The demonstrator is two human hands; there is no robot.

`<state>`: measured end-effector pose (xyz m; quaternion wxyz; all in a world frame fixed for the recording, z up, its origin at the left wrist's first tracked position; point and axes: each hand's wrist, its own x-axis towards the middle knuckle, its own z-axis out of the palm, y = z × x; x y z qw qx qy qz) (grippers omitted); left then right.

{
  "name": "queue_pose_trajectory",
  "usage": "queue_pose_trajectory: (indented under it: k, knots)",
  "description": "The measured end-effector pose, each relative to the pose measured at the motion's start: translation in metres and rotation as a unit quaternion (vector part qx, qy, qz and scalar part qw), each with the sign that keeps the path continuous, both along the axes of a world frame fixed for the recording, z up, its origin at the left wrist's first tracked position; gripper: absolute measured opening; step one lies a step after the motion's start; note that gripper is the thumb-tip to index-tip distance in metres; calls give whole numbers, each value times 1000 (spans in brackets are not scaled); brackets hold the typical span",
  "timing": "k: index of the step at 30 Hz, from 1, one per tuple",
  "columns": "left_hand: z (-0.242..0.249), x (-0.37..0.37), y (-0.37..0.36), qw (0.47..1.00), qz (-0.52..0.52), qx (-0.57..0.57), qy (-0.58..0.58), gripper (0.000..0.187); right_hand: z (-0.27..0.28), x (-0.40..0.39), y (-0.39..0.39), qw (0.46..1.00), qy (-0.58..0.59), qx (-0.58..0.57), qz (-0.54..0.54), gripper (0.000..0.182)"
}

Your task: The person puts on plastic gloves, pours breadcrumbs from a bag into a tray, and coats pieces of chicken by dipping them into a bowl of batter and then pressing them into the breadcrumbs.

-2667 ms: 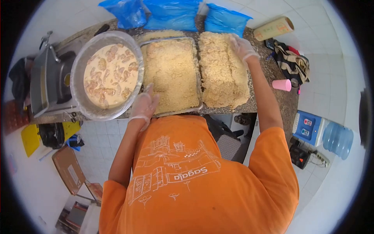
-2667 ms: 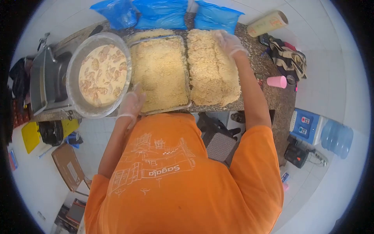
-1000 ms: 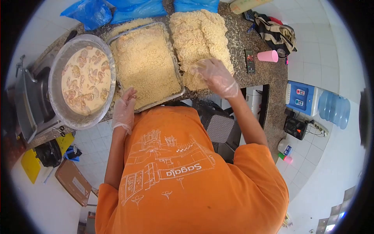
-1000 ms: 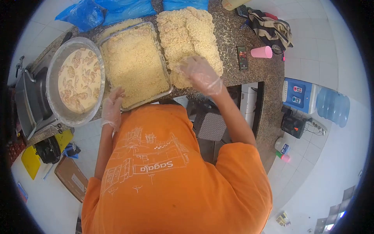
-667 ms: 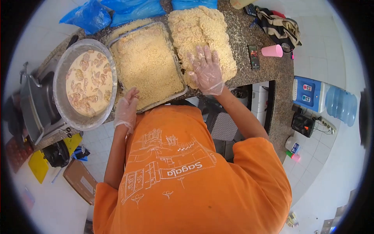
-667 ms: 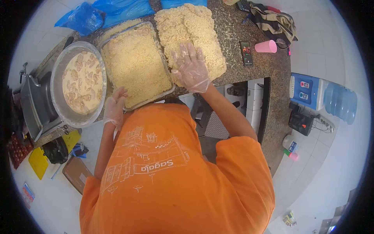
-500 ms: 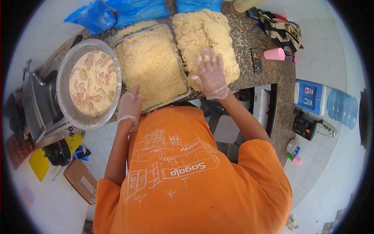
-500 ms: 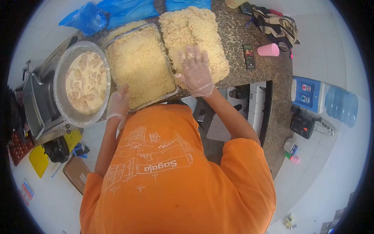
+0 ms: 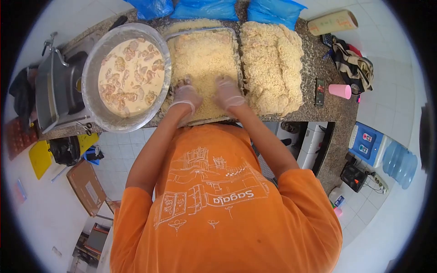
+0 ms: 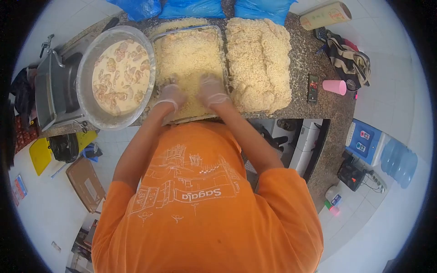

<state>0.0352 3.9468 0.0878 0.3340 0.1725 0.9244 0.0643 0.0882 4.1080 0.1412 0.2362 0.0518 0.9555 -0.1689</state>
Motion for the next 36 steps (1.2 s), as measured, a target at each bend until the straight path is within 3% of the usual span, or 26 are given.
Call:
queue_pose_trajectory:
  k: [2,4,5,7,8,9,10,11,12,14,16,18,20,22,26,27,28,30,31,32,33,34,35,36]
  knots:
    - [3,-15,3,999,-31,-4,-35,86,-40,-7,-14,998,21,61,7,55]
    - [55,-37,12,964,45,55,-257,87,-76,-18,-16,983,152,-70,-76,59]
    - [58,-38,10,964,48,55,-256,87,-65,-24,-7,983,153,-70,-73,59]
    - [64,-34,5,985,100,103,-97,81,-36,-34,21,954,79,-262,-120,59]
    - [46,-30,6,985,102,102,-97,81,-25,-42,23,954,78,-262,-119,59]
    - [19,-20,9,984,130,102,72,77,-14,-48,24,982,99,-114,-110,51]
    - [11,-21,16,972,141,102,156,74,-10,-52,25,987,119,38,-98,44]
    - [11,-22,24,954,155,99,238,72,-17,-62,18,988,101,41,-111,42]
    - [11,-31,34,967,195,93,133,66,-24,-71,10,988,84,44,-125,41]
    - [28,-54,42,968,232,87,26,59,-35,-89,2,964,-7,-111,-241,60]
    - [44,-76,39,948,201,130,-211,53,-30,-100,13,955,-9,-166,-247,63]
    - [56,-84,40,964,177,135,-147,49,-14,-112,22,942,-11,-222,-250,66]
    - [58,-88,47,975,158,137,-81,45,5,-123,26,978,158,-10,-135,52]
    - [55,-95,58,985,14,18,172,41,8,-138,24,984,163,30,-72,51]
    - [59,-91,55,974,8,8,225,37,9,-134,9,972,170,143,73,43]
    - [63,-82,50,987,-37,-19,157,38,28,-129,10,981,49,113,152,36]
    - [67,-75,45,992,-80,-46,90,39,16,-115,10,977,91,92,169,34]
    - [21,-48,29,991,-82,14,101,44,11,-83,19,949,241,24,200,32]
    - [29,-33,20,992,-79,11,102,44,21,-65,22,915,344,-21,211,33]
    - [42,-10,10,992,-15,46,117,46,9,-48,19,915,344,-21,212,33]
    - [50,6,5,987,49,82,132,48,-17,-28,18,943,330,-27,29,38]
    - [38,19,7,987,49,84,132,48,-31,-17,18,939,306,-32,-154,42]
    - [12,35,10,975,117,94,162,42,-22,-17,13,939,307,-32,-153,42]
    - [7,36,14,967,152,97,178,40,-4,-21,2,957,117,-92,-250,49]
